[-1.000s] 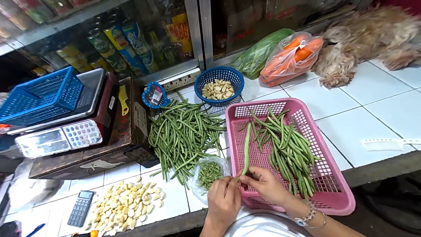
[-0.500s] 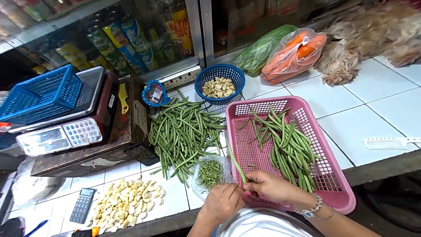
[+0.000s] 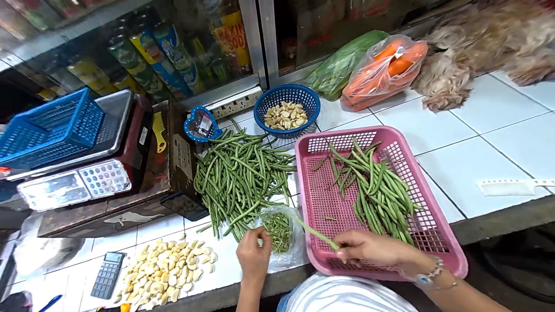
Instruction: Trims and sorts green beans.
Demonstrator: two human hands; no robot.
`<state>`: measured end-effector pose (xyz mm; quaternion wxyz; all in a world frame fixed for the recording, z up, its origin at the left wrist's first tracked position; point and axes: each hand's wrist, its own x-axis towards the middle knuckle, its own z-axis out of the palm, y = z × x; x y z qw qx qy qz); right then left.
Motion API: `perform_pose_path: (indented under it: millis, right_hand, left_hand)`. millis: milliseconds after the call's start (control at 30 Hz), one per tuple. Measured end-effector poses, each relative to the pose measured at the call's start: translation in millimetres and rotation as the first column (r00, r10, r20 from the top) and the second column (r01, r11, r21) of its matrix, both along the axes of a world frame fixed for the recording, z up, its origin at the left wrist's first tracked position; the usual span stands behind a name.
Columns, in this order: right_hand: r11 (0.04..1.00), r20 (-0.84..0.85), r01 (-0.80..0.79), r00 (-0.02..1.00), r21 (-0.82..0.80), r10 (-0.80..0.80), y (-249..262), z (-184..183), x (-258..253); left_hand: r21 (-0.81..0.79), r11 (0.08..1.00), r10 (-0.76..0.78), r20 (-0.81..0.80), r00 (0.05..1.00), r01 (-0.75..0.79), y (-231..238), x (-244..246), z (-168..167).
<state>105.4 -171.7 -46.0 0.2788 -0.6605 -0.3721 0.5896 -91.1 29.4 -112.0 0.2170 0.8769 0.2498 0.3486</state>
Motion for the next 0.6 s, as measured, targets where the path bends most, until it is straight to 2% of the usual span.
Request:
perform_pose_path:
  millis: [67,100,167,233,267,333,400,467,533,600]
  right_hand:
    - [0.967,0.059,0.230,0.970,0.109,-0.237,-23.9,-5.1,19.7]
    - [0.915,0.093,0.355,0.922,0.189,-0.377,-35.8,-9.1,29.2]
    - [0.758,0.114,0.567,0.772,0.323,-0.626,-51.3,-10.8,43.2]
    - [0.605,0.077,0.672,0.639,0.427,-0.765,-53.5,-9.5,46.2]
    - [0.572,0.055,0.677,0.622,0.463,-0.781,-50.9,-9.7,43.1]
    - [0.633,0.059,0.602,0.700,0.487,-0.711,-41.6,-11.4,28.2]
    - [0.772,0.083,0.430,0.848,0.468,-0.523,-29.3,-20.8,10.4]
    - [0.891,0.113,0.193,0.959,0.411,-0.260,-15.6,-23.4,-3.2]
    - [0.907,0.144,-0.040,0.989,0.418,-0.023,-5.5,-20.5,-10.4]
    - [0.852,0.157,-0.161,0.983,0.497,0.094,0.5,-23.6,-10.5]
  left_hand:
    - [-0.054,0.982,0.182,-0.003,0.983,-0.182,6.8,-5.0,3.4]
    - [-0.052,0.974,0.221,0.021,0.975,-0.220,8.7,-6.5,4.0]
    - [-0.004,0.984,0.181,0.057,0.982,-0.181,6.5,-8.5,1.3]
    - [0.029,0.995,0.095,-0.047,0.994,-0.094,-3.7,-7.5,-3.2]
    - [0.004,0.999,0.047,-0.140,0.989,-0.046,-11.1,-5.1,-2.7]
    - [-0.058,0.998,-0.049,-0.210,0.977,0.038,-24.8,4.1,-2.0]
    - [0.022,0.991,-0.128,-0.097,0.987,0.130,-36.7,14.6,-3.0]
    - [0.140,0.947,-0.296,0.019,0.955,0.291,-41.8,19.7,-2.1]
    - [0.327,0.845,-0.470,0.070,0.880,0.424,-34.3,21.5,-2.7]
    - [0.492,0.750,-0.553,0.098,0.828,0.442,-17.9,21.5,3.3]
